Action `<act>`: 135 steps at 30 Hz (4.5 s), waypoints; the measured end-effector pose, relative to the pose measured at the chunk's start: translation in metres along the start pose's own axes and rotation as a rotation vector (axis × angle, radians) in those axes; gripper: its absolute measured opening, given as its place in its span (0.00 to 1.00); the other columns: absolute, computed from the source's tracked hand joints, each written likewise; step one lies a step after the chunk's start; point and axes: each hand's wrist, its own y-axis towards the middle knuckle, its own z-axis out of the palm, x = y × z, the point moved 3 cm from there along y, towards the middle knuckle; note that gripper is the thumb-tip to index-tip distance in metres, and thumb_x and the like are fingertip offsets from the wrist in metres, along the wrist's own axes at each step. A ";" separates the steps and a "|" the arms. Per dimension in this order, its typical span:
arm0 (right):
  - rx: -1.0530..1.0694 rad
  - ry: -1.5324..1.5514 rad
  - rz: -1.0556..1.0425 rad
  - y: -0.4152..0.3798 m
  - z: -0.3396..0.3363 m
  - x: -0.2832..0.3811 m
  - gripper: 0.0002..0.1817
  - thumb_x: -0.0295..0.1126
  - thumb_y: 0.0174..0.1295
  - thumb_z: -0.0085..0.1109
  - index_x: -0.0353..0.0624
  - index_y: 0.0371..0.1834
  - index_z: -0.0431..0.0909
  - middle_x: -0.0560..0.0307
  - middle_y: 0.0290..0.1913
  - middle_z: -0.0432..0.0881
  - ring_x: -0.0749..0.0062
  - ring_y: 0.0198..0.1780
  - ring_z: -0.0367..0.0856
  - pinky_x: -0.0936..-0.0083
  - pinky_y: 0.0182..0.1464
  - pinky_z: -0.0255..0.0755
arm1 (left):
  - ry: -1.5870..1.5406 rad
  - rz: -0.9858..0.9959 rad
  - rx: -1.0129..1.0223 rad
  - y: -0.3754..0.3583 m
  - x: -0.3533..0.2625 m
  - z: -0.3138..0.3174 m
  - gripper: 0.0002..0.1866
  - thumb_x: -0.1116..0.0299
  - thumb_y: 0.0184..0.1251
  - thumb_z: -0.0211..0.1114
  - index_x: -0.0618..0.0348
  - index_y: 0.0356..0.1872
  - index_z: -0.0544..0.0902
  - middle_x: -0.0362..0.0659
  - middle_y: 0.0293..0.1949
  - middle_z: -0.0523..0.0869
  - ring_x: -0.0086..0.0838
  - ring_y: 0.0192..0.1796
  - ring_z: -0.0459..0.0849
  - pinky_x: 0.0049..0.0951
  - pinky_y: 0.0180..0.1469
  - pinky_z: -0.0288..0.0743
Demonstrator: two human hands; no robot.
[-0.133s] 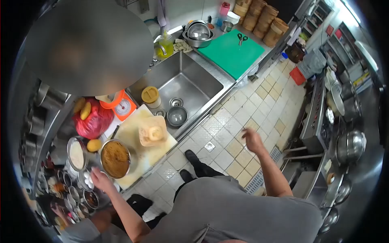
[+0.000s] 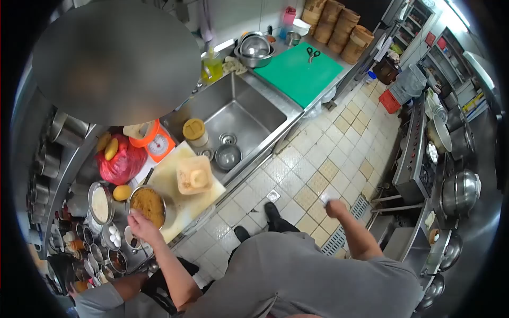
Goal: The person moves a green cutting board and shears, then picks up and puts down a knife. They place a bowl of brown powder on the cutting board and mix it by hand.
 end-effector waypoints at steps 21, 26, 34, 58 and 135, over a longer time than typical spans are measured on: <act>-0.529 0.697 -0.076 0.344 -0.132 -0.366 0.15 0.36 0.73 0.53 0.34 0.43 0.83 0.46 0.29 0.87 0.60 0.26 0.85 0.62 0.30 0.81 | 0.613 0.024 1.292 -0.231 -0.008 0.568 0.27 0.59 0.74 0.71 0.60 0.69 0.82 0.55 0.63 0.86 0.45 0.61 0.87 0.39 0.64 0.80; -0.465 0.271 -0.135 0.359 -0.352 -0.225 0.21 0.44 0.73 0.64 0.34 0.33 0.85 0.33 0.36 0.87 0.33 0.43 0.86 0.47 0.45 0.78 | 0.806 0.139 1.092 -0.141 0.100 0.725 0.37 0.48 0.75 0.69 0.57 0.78 0.74 0.60 0.75 0.76 0.51 0.77 0.73 0.48 0.79 0.66; -0.737 0.594 -0.288 0.461 -0.572 -0.216 0.17 0.38 0.65 0.70 0.37 0.50 0.90 0.36 0.42 0.91 0.45 0.46 0.92 0.57 0.51 0.83 | 1.041 0.202 0.936 -0.092 0.102 0.867 0.43 0.44 0.68 0.73 0.59 0.77 0.73 0.55 0.77 0.74 0.48 0.79 0.70 0.52 0.81 0.59; -0.393 0.262 -0.346 0.706 -0.666 -0.239 0.19 0.38 0.61 0.77 0.33 0.46 0.89 0.36 0.45 0.91 0.44 0.50 0.91 0.57 0.55 0.82 | 1.148 -0.026 0.867 -0.101 0.092 0.885 0.45 0.54 0.59 0.84 0.57 0.77 0.74 0.54 0.68 0.85 0.49 0.72 0.81 0.46 0.74 0.73; 0.034 1.736 -0.458 0.471 -0.568 -0.099 0.21 0.46 0.82 0.49 0.50 0.70 0.72 0.63 0.26 0.76 0.78 0.17 0.68 0.78 0.16 0.58 | 1.456 1.240 -0.417 0.296 -0.223 0.781 0.11 0.63 0.65 0.67 0.58 0.35 0.92 0.49 0.34 0.94 0.46 0.37 0.93 0.53 0.44 0.86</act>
